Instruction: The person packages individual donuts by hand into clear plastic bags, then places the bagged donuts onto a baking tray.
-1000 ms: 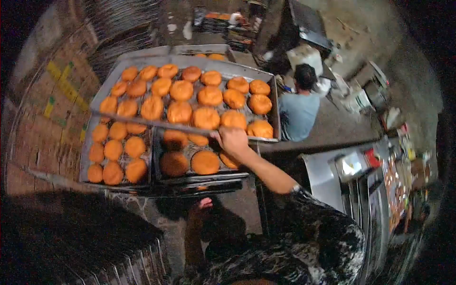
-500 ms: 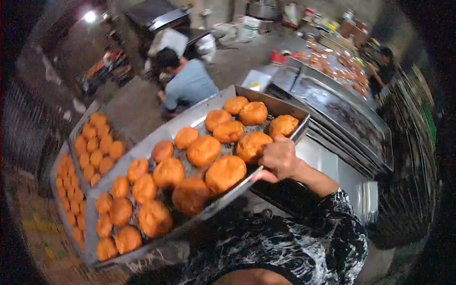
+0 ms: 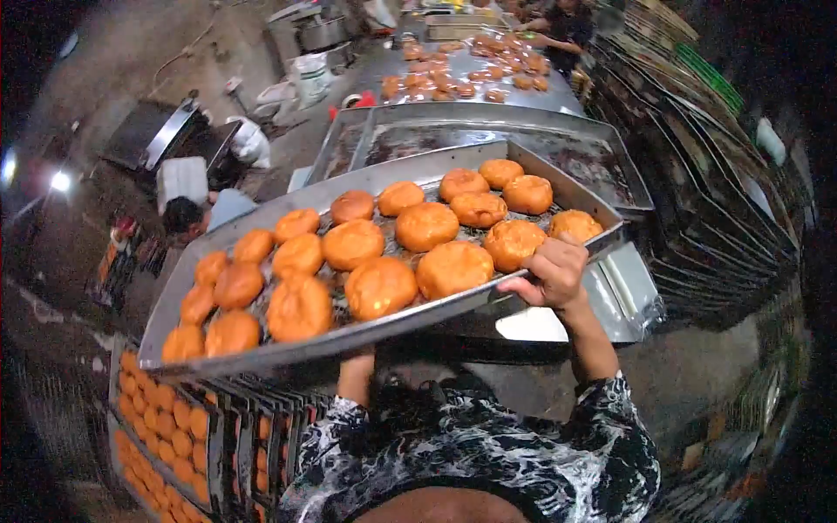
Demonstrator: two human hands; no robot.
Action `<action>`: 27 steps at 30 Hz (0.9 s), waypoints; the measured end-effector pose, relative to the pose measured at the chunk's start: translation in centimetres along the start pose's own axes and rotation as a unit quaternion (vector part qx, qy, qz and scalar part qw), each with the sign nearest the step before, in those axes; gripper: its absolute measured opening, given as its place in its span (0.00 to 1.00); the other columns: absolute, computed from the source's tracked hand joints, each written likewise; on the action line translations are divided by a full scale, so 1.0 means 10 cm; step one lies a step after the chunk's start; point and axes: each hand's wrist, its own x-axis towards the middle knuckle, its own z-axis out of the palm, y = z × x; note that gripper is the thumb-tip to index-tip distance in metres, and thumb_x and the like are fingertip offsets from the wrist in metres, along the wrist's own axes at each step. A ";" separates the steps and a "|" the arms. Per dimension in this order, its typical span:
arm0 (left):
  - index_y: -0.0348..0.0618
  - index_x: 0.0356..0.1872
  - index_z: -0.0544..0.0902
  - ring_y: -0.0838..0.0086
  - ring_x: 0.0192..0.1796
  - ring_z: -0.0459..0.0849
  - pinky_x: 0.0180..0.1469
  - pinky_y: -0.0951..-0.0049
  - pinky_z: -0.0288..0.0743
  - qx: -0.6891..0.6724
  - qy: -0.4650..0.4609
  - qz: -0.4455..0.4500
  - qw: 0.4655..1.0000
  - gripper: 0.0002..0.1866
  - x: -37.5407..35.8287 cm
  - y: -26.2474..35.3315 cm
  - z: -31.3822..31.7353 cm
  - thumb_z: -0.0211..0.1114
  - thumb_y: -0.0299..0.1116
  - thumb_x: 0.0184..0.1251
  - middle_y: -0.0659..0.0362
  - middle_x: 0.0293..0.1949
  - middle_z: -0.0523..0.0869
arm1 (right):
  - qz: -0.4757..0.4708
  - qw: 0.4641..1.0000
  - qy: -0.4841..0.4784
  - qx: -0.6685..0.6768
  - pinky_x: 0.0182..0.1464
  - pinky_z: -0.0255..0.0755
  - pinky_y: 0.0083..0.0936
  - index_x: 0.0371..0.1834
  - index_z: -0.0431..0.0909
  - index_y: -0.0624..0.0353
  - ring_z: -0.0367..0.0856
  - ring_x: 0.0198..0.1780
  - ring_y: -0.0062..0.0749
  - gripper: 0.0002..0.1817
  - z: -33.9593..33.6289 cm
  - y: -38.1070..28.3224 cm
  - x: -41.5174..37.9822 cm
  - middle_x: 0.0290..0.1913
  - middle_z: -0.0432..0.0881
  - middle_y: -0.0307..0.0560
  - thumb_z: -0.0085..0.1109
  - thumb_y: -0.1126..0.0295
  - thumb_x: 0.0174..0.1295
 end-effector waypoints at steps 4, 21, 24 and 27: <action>0.41 0.51 0.68 0.63 0.53 0.70 0.58 0.57 0.60 0.014 0.022 -0.077 0.997 0.18 0.28 0.29 -0.03 0.46 0.39 0.63 0.51 0.52 0.71 | 0.049 0.990 -0.015 -0.130 0.16 0.49 0.24 0.04 0.63 0.52 0.60 0.10 0.28 0.26 0.37 -0.43 -0.09 0.08 0.60 0.36 0.64 0.46 0.36; 0.37 0.32 0.81 0.61 0.35 0.79 0.38 0.68 0.71 0.717 -0.450 -0.054 0.530 0.12 -0.12 -1.84 0.04 0.60 0.35 0.51 0.50 0.31 0.80 | 0.393 0.864 -0.186 -0.254 0.29 0.64 0.39 0.19 0.76 0.61 0.74 0.25 0.50 0.23 0.35 1.94 -1.47 0.20 0.75 0.57 0.47 0.51 0.55; 0.38 0.31 0.77 0.57 0.38 0.73 0.41 0.64 0.67 0.744 -0.451 0.221 0.440 0.09 -0.07 -2.15 -0.17 0.58 0.31 0.48 0.49 0.30 0.75 | 0.344 0.920 -0.093 -0.165 0.50 0.59 0.36 0.37 0.73 0.60 0.69 0.47 0.46 0.14 0.42 1.37 -1.59 0.41 0.74 0.54 0.56 0.64 0.50; 0.38 0.27 0.76 0.60 0.33 0.72 0.37 0.66 0.68 0.706 -0.520 0.244 0.416 0.06 0.64 -2.44 -0.85 0.51 0.24 0.47 0.51 0.27 0.74 | 0.409 0.911 0.017 -0.040 0.55 0.58 0.32 0.47 0.69 0.63 0.67 0.52 0.44 0.20 0.44 0.62 -1.95 0.48 0.71 0.54 0.55 0.69 0.50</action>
